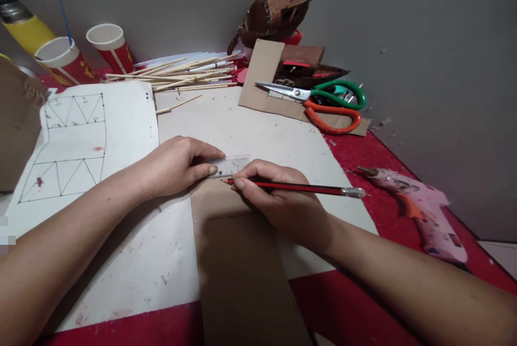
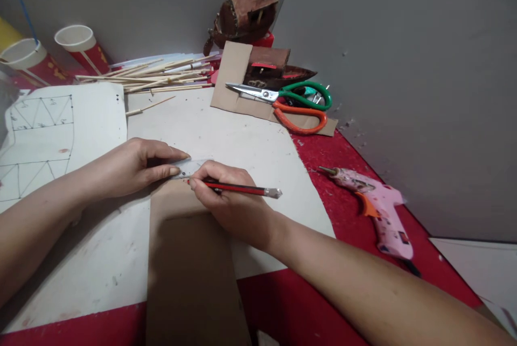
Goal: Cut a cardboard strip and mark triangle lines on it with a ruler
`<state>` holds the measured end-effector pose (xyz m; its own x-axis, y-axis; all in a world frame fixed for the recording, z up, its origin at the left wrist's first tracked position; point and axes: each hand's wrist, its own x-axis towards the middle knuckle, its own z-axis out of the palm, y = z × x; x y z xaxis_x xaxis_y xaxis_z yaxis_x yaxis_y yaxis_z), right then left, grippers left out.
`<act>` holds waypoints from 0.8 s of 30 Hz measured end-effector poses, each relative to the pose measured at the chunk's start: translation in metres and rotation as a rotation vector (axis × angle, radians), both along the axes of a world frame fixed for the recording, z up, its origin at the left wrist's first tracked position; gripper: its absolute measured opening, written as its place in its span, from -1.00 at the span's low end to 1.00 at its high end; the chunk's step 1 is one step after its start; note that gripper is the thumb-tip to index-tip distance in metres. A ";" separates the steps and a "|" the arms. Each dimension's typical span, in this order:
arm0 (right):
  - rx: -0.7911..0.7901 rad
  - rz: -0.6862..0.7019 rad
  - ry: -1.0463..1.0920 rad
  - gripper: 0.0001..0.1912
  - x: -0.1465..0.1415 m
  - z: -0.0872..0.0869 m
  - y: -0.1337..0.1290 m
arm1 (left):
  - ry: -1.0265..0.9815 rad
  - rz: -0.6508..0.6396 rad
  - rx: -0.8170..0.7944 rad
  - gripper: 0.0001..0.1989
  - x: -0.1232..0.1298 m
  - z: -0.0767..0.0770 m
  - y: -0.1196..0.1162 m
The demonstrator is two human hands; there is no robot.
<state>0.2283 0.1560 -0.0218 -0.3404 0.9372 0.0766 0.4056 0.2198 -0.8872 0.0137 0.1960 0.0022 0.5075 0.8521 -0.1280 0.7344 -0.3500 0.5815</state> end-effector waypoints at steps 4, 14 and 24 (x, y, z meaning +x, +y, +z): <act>-0.010 -0.015 0.002 -0.86 0.001 0.000 0.000 | -0.002 -0.011 0.005 -0.65 0.000 0.001 0.000; -0.078 -0.016 0.013 -0.86 0.001 0.002 0.001 | -0.009 -0.009 0.008 -0.65 0.001 0.001 0.000; -0.179 -0.227 0.346 -0.88 0.010 0.015 -0.008 | -0.030 -0.033 -0.015 -0.65 0.000 0.000 0.001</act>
<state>0.2379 0.1481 -0.0070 -0.1070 0.9940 -0.0202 0.0984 -0.0096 -0.9951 0.0134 0.1966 0.0025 0.5389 0.8331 -0.1247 0.7048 -0.3649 0.6083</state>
